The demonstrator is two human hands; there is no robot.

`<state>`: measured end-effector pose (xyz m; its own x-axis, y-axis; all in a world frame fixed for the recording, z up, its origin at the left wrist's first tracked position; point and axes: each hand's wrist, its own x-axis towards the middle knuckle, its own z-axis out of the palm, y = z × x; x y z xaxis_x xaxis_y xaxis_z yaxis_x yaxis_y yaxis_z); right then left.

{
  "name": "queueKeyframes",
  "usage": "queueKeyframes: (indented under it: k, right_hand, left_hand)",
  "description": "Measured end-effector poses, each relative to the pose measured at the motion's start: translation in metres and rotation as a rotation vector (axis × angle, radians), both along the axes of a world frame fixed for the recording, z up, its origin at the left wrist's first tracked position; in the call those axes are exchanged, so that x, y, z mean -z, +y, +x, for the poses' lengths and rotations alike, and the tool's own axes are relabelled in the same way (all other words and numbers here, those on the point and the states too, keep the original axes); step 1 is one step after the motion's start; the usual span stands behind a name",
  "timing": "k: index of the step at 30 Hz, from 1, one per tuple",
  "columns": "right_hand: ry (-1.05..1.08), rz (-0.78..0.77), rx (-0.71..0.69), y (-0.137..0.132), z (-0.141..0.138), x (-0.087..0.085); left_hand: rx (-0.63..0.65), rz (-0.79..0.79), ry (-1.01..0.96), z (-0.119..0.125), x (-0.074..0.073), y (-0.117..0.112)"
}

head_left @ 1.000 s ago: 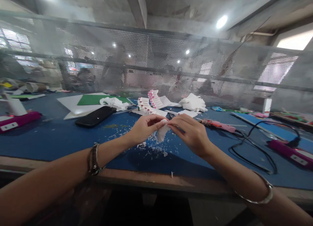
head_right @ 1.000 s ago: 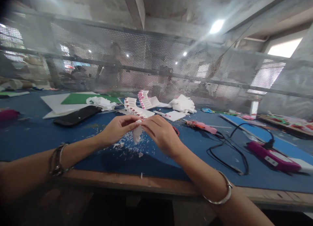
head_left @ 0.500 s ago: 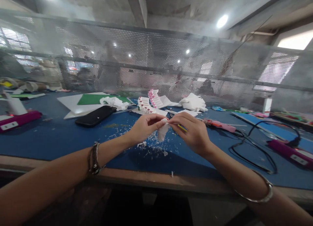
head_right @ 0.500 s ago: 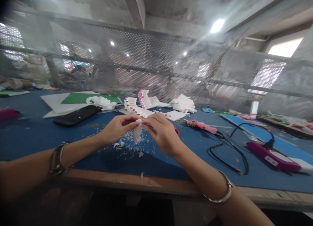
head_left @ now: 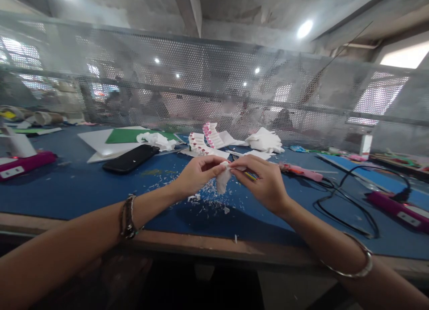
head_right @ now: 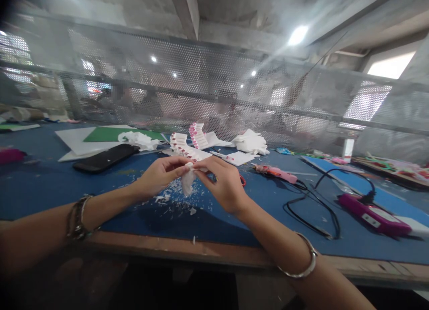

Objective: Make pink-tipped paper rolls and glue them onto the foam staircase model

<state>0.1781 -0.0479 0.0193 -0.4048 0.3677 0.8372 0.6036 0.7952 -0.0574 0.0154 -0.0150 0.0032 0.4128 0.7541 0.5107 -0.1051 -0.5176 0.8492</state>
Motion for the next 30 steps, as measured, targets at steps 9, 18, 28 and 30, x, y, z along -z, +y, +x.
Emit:
queueKeyframes:
  k: [9, 18, 28, 30]
  right_hand:
    - [-0.071, 0.039, 0.022, -0.0013, 0.0008, -0.0021]
    - [0.221, -0.368, -0.028, -0.004, -0.0048, -0.0008]
    - [0.29, -0.502, -0.084, -0.0013, -0.0064, 0.0013]
    - [0.301, -0.507, -0.081, -0.0007, -0.0066, 0.0022]
  left_hand:
    - [0.021, 0.019, 0.009, 0.001, -0.0005, -0.0024]
    - [0.006, 0.063, 0.024, 0.0001, -0.0015, -0.0054]
    - [-0.148, 0.348, 0.109, -0.0016, 0.0062, 0.0004]
    - [-0.152, 0.36, 0.115, -0.0015, 0.0057, -0.0006]
